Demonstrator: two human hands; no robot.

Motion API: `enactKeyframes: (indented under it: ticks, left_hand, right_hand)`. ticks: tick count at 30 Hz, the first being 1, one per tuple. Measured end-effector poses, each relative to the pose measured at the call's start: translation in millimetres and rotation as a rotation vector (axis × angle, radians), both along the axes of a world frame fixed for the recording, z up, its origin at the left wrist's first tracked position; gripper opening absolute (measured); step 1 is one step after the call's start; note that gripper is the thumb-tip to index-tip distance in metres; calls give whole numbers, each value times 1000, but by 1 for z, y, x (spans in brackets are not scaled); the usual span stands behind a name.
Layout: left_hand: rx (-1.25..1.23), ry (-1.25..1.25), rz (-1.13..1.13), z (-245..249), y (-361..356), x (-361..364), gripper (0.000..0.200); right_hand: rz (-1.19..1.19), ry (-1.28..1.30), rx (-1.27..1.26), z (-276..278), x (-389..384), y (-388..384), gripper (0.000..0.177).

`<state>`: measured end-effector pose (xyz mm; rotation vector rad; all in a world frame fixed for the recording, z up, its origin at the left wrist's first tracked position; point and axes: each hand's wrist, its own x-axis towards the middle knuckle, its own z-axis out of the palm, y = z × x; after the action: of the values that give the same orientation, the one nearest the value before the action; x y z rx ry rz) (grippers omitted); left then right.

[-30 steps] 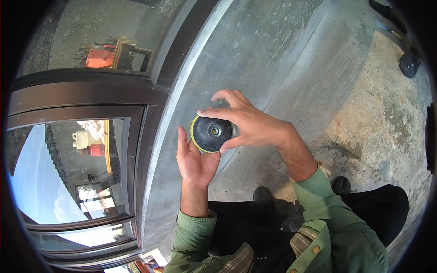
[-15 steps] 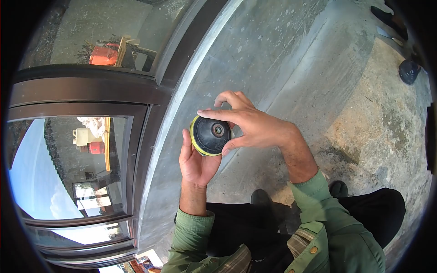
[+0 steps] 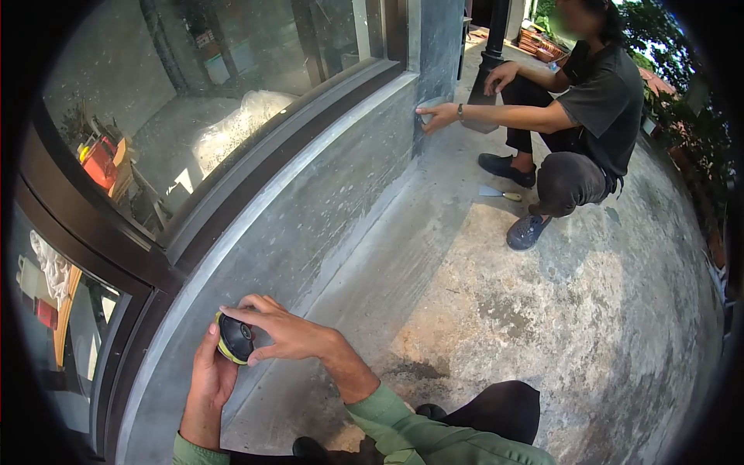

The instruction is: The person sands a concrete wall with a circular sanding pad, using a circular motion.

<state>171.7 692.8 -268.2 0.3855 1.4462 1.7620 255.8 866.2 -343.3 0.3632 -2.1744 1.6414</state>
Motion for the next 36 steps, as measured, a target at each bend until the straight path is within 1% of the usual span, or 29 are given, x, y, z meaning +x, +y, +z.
enactKeyframes:
  ticks: [1, 2, 4, 5, 7, 8, 10, 11, 13, 15, 16, 18, 20, 21, 24, 26, 27, 29, 30, 32, 36]
  left_hand:
    - [-18, -18, -18, 2, 3, 0, 60]
    - [-4, -32, -23, 1, 4, 0, 60]
    - [-18, 71, -26, 3, 9, 1, 56]
    - [-28, 92, -35, 6, 9, 3, 59]
    - [-26, 103, -31, 1, 9, 4, 61]
    - [-33, 130, -23, -1, 8, 3, 62]
    - [-55, 130, -24, 1, 7, 7, 64]
    - [-78, 141, -28, 3, 6, 8, 66]
    - [-78, 120, -12, 0, 2, 5, 66]
    - [-84, 100, 6, -2, -2, 2, 67]
    - [-97, 131, -7, -3, -3, 2, 68]
    - [-116, 163, -10, -7, -8, -2, 69]
    - [-157, 255, -9, -13, -12, -8, 73]
    - [-185, 278, -8, -8, -13, -8, 76]
    - [-232, 333, 10, -7, -14, -11, 74]
    - [-230, 310, 26, -7, -15, -12, 73]
    - [-219, 286, 37, -7, -15, -13, 72]
    - [-213, 272, 36, -8, -17, -16, 70]
    - [-202, 260, 30, -9, -17, -16, 69]
    - [-202, 243, 39, -12, -19, -19, 68]
    - [-183, 217, 38, -12, -20, -18, 69]
  right_hand:
    - [4, 22, -43, 2, 4, 2, 103]
    - [-1, 9, -29, 3, 8, 5, 103]
    - [113, -28, -206, 13, 18, 8, 102]
    - [109, -43, -199, 12, 19, 5, 102]
    - [89, -91, -267, 8, 15, -3, 101]
    - [87, -100, -262, 7, 14, -7, 101]
    - [-30, 47, -197, 8, 12, -16, 101]
    - [-29, 46, -196, 9, 11, -18, 101]
    - [70, -88, -302, 14, 12, -19, 98]
    - [87, -108, -334, 12, 10, -20, 97]
    - [106, -125, -362, 10, 8, -21, 96]
    - [145, -103, -411, 6, 4, -23, 95]
    - [186, -82, -464, -1, -3, -27, 94]
    - [197, -60, -480, -2, -6, -29, 93]
    - [224, -54, -521, -3, -9, -35, 90]
    - [147, -27, -454, 1, -9, -37, 86]
    - [151, -28, -459, 2, -10, -38, 86]
    - [139, -48, -375, 2, -11, -39, 82]
    - [141, -52, -376, 2, -10, -40, 82]
    - [87, -27, -339, 1, -11, -42, 76]
    - [72, 9, -305, -2, -14, -42, 73]
